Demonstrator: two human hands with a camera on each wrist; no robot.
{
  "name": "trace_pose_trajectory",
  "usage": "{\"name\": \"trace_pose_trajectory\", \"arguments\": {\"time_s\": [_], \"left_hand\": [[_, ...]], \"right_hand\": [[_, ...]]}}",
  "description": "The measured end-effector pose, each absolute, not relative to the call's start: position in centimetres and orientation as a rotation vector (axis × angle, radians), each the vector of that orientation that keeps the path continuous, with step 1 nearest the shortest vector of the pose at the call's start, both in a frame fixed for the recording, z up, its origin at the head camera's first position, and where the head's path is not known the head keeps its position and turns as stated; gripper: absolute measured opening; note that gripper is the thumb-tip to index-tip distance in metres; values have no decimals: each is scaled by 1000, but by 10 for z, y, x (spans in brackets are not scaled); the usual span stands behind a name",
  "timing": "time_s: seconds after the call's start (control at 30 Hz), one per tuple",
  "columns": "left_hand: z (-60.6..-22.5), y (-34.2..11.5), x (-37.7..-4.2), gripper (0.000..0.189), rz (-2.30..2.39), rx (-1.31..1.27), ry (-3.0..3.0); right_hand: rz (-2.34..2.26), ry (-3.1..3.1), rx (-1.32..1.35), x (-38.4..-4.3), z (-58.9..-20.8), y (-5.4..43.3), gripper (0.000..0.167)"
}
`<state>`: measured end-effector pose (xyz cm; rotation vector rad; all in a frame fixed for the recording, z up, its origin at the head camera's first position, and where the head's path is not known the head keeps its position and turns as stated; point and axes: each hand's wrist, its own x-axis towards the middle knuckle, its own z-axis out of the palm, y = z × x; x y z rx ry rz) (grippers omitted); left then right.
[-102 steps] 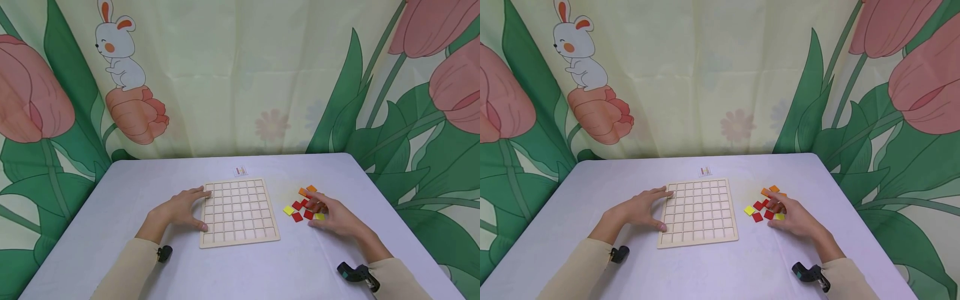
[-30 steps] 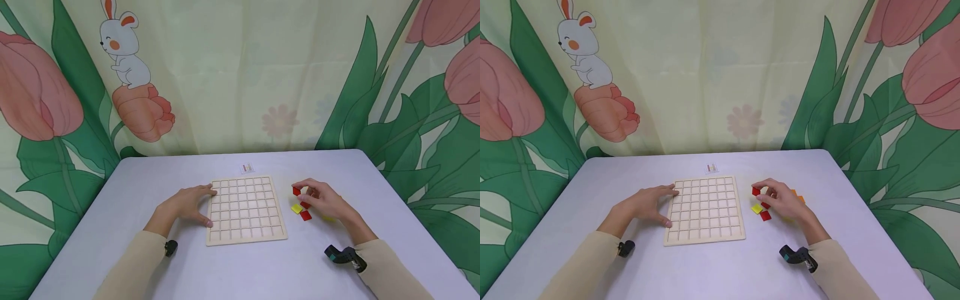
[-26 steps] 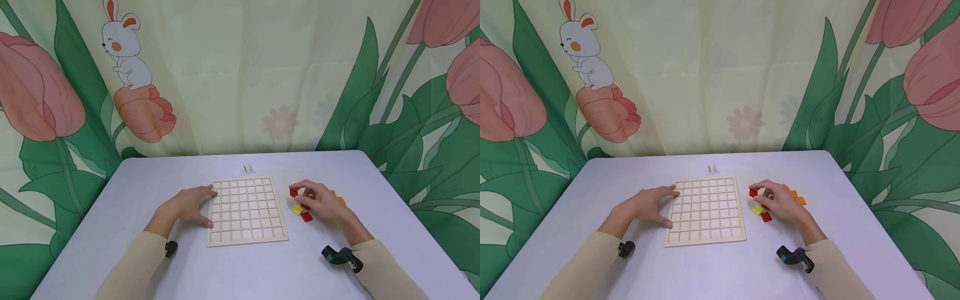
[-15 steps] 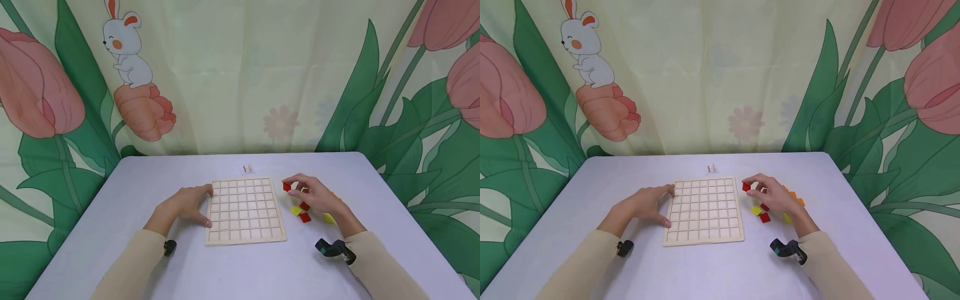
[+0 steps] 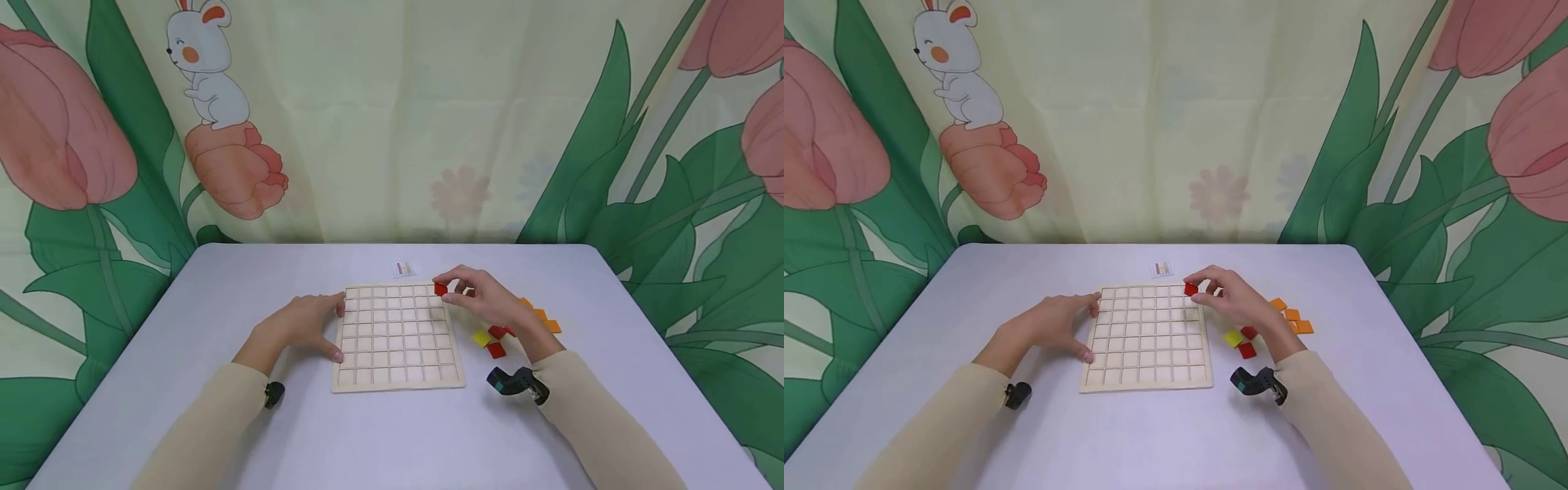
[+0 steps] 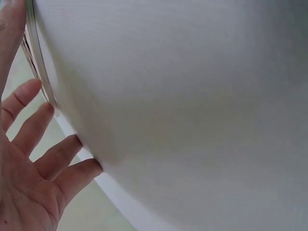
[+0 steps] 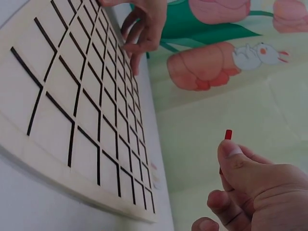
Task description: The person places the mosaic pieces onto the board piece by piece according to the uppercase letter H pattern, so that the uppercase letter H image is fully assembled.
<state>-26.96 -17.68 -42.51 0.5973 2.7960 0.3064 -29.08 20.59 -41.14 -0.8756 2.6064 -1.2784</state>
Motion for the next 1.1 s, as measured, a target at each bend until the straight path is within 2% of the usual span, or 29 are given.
{"name": "trace_pose_trajectory", "arguments": {"time_s": [0.67,1.1], "left_hand": [[-426,-176,-269,84,337,578,2811],[-429,-177,-265,84,367,536,2820]], "right_hand": [[-1317,2516,-1038,-312,-414,153,34],[-1238,2525,-990,-319,-433,118,36]]}}
